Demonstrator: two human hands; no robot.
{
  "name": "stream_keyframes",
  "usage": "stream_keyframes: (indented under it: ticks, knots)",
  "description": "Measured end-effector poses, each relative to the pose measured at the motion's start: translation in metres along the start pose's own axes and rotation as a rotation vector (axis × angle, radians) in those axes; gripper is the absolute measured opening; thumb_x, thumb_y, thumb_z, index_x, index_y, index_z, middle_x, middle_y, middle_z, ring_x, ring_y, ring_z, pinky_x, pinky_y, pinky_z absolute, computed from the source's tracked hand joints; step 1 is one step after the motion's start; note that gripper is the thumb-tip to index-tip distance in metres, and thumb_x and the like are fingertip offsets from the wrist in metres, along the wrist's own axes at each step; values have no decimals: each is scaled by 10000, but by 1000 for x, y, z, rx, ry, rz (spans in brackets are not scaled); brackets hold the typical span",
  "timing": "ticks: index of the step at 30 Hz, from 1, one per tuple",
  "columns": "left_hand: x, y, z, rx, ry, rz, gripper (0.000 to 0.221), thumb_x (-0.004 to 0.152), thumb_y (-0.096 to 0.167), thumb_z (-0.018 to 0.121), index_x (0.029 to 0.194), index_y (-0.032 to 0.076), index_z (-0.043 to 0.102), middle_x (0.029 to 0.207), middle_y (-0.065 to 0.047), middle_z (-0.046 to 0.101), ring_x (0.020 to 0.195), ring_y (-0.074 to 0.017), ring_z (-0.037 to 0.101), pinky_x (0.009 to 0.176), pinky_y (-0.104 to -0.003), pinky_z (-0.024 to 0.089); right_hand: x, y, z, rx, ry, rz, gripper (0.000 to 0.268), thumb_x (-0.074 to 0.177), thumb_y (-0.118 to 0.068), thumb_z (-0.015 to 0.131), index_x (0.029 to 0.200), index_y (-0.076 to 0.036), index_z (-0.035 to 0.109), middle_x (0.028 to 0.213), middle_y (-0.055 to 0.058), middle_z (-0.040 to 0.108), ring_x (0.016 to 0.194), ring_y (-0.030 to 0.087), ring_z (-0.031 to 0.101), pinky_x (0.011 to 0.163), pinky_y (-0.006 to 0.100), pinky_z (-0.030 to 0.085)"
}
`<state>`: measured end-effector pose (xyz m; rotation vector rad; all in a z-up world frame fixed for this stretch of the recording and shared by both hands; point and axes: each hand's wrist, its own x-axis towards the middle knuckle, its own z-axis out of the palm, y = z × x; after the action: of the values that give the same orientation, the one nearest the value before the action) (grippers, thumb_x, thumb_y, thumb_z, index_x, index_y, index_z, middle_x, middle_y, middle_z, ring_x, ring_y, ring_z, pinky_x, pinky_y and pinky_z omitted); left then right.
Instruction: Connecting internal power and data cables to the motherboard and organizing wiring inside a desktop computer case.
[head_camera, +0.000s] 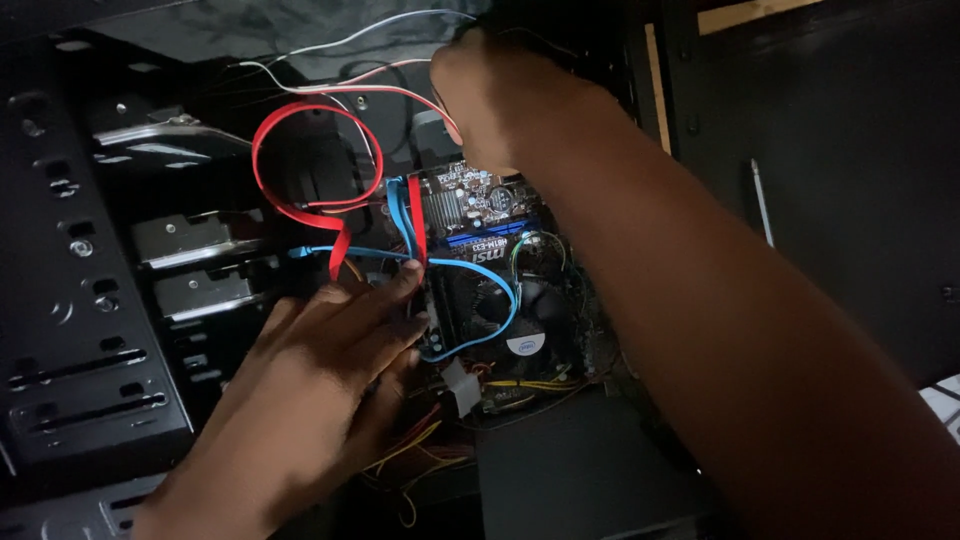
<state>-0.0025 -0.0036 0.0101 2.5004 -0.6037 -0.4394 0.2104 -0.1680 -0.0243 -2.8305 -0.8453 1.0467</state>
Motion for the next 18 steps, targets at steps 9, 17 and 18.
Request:
stream_keyframes:
  ticks: [9, 17, 18]
  knots:
    - [0, -2, 1, 18, -27, -11, 425, 875, 214, 527, 1271, 180, 675, 1571, -57, 508, 1232, -296, 530, 845, -503, 429, 3, -3, -1, -83, -77, 28, 309, 729, 66, 753, 1003, -77, 749, 1105, 212, 667, 897, 420, 732, 611, 490, 611]
    - [-3, -5, 5, 25, -33, -11, 480, 853, 241, 551, 1319, 193, 657, 1592, -47, 486, 1211, -269, 529, 892, -479, 412, 0, -9, -2, -93, -100, -33, 117, 845, -83, 780, 962, -78, 779, 1026, 143, 696, 791, 304, 717, 604, 403, 558]
    - [-2, -6, 4, 24, -33, -11, 480, 853, 241, 551, 1319, 193, 657, 1592, -47, 486, 1211, -269, 529, 892, -479, 412, -2, -10, -2, -94, -101, -33, 117, 845, -83, 780, 962, -78, 779, 1026, 143, 696, 791, 304, 717, 604, 403, 558]
